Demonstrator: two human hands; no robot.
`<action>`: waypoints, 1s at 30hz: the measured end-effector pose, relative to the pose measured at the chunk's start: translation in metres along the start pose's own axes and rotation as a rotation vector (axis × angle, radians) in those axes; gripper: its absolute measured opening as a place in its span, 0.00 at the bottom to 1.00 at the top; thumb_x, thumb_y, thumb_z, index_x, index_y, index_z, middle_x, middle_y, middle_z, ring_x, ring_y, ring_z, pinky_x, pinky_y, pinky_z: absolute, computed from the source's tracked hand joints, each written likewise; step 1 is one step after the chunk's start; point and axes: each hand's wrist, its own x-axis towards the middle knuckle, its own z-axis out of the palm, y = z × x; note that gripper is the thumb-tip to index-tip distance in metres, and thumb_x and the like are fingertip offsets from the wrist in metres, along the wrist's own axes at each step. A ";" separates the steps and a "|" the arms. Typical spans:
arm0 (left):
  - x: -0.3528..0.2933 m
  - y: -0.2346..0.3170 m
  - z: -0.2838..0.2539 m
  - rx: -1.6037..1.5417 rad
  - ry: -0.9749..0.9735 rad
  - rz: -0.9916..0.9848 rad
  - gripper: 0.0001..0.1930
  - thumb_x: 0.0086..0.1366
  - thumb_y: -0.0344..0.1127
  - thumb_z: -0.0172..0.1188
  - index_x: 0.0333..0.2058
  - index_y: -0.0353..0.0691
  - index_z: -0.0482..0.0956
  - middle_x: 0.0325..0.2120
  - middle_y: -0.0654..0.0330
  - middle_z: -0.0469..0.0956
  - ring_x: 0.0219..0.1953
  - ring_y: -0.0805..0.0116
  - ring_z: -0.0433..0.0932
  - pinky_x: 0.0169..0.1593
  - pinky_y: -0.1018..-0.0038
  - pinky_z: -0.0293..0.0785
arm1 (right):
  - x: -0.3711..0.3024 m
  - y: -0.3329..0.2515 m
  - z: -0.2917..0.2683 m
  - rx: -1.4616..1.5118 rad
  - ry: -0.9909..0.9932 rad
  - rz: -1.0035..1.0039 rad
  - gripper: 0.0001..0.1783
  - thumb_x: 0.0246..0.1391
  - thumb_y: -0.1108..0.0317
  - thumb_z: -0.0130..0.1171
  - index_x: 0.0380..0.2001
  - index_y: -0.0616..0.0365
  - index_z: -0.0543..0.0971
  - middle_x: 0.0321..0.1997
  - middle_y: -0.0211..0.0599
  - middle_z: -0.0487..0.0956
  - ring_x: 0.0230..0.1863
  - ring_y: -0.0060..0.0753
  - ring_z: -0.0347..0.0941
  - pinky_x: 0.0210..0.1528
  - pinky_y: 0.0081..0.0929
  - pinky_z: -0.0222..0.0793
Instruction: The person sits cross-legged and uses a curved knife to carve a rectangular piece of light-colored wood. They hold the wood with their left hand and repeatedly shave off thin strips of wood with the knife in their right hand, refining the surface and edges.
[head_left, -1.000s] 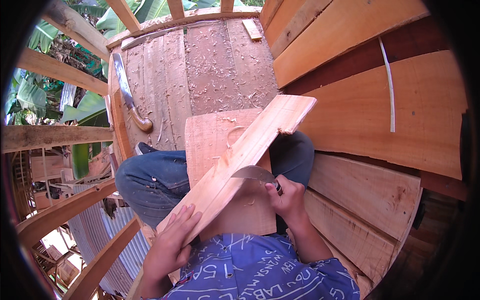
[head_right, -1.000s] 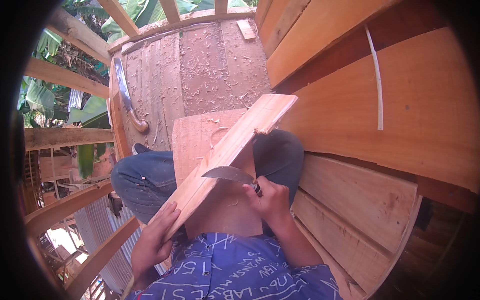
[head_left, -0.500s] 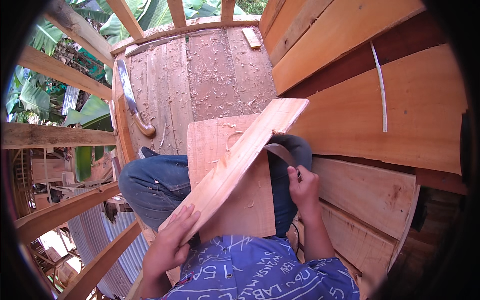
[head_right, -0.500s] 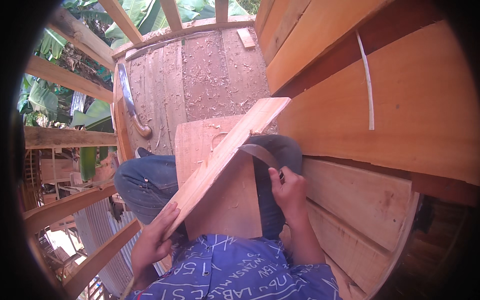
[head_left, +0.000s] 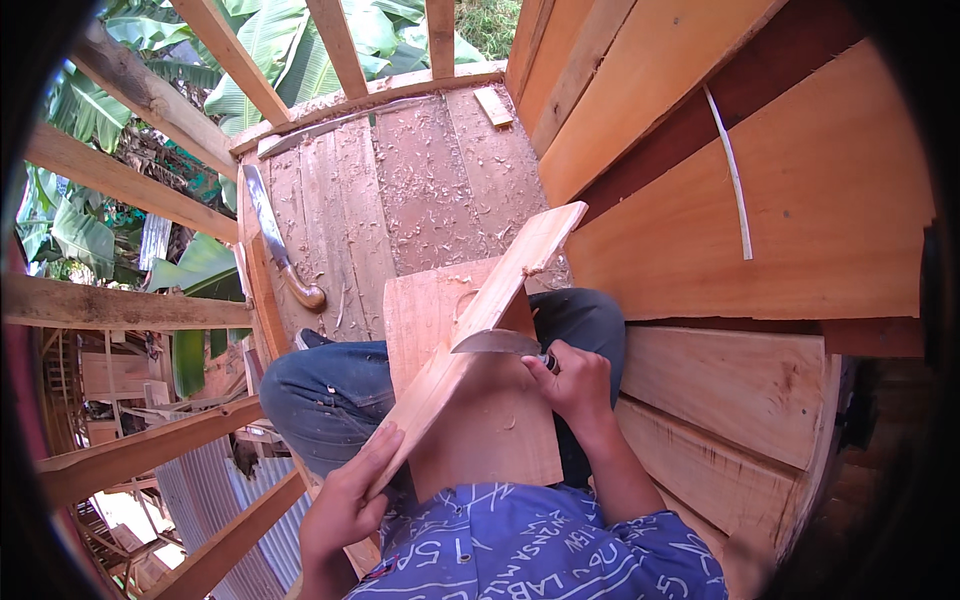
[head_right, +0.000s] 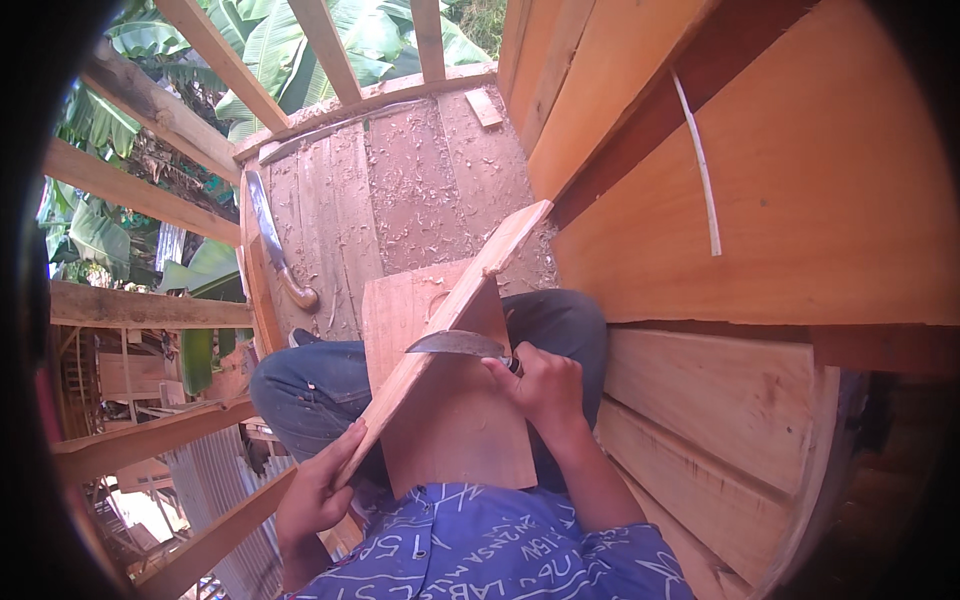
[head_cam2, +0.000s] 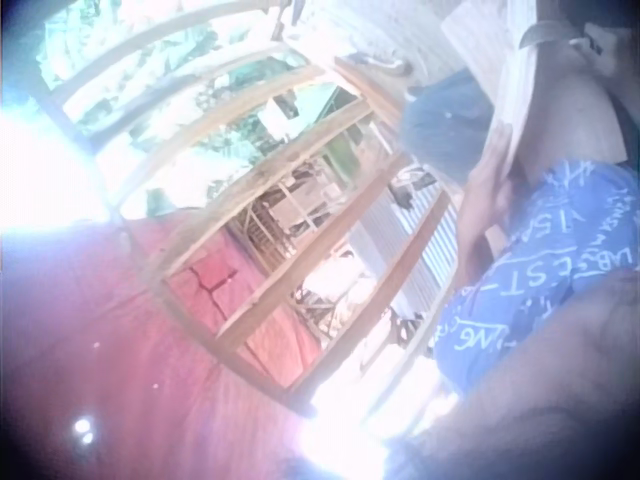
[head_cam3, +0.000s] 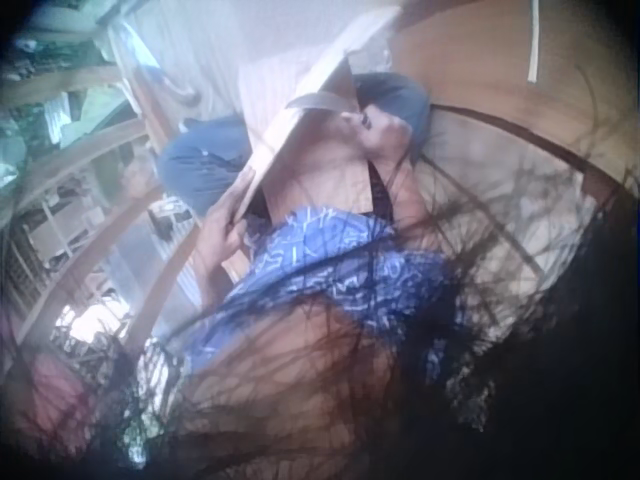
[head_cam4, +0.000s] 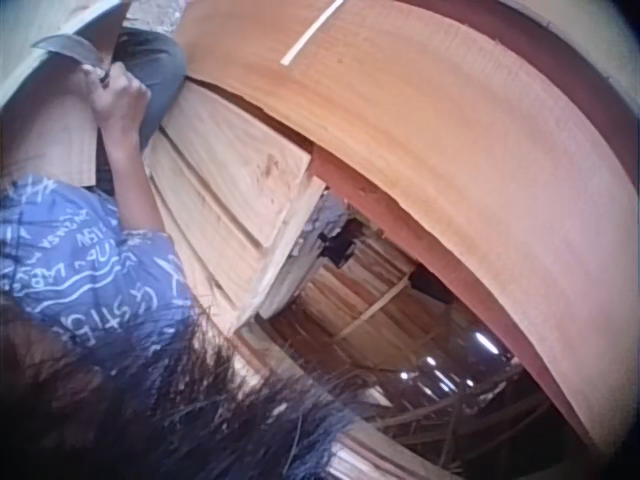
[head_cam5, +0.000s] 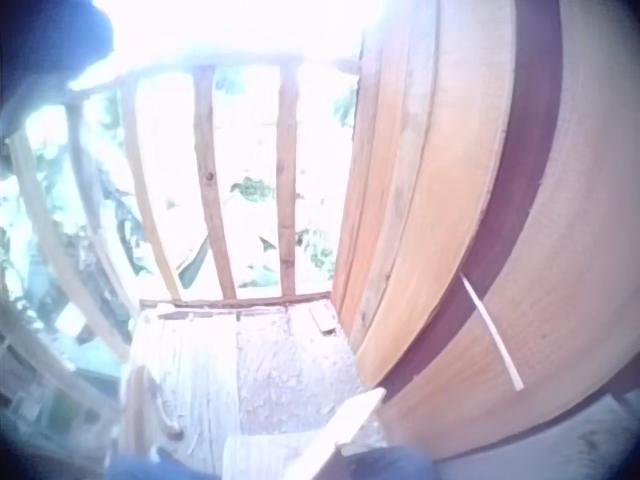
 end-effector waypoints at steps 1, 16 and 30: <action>0.001 -0.001 0.000 -0.001 0.001 0.007 0.40 0.43 0.17 0.47 0.63 0.36 0.66 0.62 0.39 0.65 0.68 0.44 0.60 0.68 0.66 0.58 | 0.002 0.002 0.001 -0.002 0.020 -0.010 0.28 0.55 0.43 0.61 0.16 0.57 0.73 0.13 0.43 0.74 0.19 0.50 0.76 0.20 0.41 0.69; -0.002 -0.003 -0.002 -0.010 0.002 -0.006 0.41 0.43 0.18 0.46 0.64 0.36 0.65 0.60 0.39 0.69 0.65 0.48 0.67 0.65 0.70 0.61 | -0.013 -0.021 -0.005 0.105 -0.177 0.157 0.29 0.58 0.41 0.56 0.22 0.58 0.80 0.19 0.47 0.79 0.26 0.52 0.79 0.29 0.44 0.74; -0.003 -0.004 -0.001 -0.037 0.074 0.020 0.41 0.45 0.20 0.45 0.65 0.37 0.63 0.55 0.40 0.74 0.59 0.52 0.74 0.59 0.73 0.66 | 0.024 -0.021 0.012 -0.017 -0.071 0.110 0.39 0.55 0.30 0.52 0.22 0.61 0.82 0.21 0.50 0.80 0.28 0.52 0.80 0.31 0.45 0.75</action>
